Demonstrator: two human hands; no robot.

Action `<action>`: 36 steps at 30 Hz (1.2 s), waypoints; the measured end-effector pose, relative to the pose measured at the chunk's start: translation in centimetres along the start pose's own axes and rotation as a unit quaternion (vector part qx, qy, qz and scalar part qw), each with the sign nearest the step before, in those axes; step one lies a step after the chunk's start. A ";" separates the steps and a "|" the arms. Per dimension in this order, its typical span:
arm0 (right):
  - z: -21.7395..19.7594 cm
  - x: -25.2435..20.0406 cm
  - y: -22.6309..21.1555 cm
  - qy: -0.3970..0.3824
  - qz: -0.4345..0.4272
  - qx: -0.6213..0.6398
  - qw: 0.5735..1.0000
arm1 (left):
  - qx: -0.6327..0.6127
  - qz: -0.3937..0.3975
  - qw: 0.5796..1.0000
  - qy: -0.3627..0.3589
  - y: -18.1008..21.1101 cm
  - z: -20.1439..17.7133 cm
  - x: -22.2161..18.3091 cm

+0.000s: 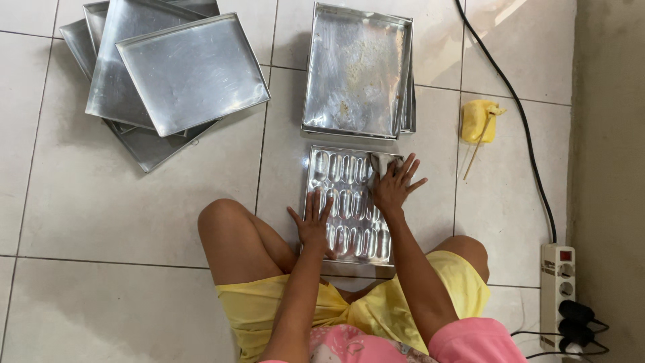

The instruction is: The person wipes a baking tray and a specialty cookie tray using a cloth.

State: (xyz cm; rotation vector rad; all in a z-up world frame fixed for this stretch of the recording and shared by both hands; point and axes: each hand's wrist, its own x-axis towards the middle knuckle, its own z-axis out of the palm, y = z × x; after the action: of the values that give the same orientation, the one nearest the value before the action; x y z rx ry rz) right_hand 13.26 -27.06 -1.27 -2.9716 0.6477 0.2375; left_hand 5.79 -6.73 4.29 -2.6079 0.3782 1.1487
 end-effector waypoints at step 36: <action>4.0 -2.1 -4.6 0.084 -0.128 0.121 0.981 | 0.010 0.011 1.000 0.016 -0.1 0.5 0.7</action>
State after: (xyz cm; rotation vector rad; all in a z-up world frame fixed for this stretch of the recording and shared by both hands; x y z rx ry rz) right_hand 12.79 -21.51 -4.57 -2.8160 0.2771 -0.1057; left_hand 5.90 -6.53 3.49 -2.6127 0.4239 1.1062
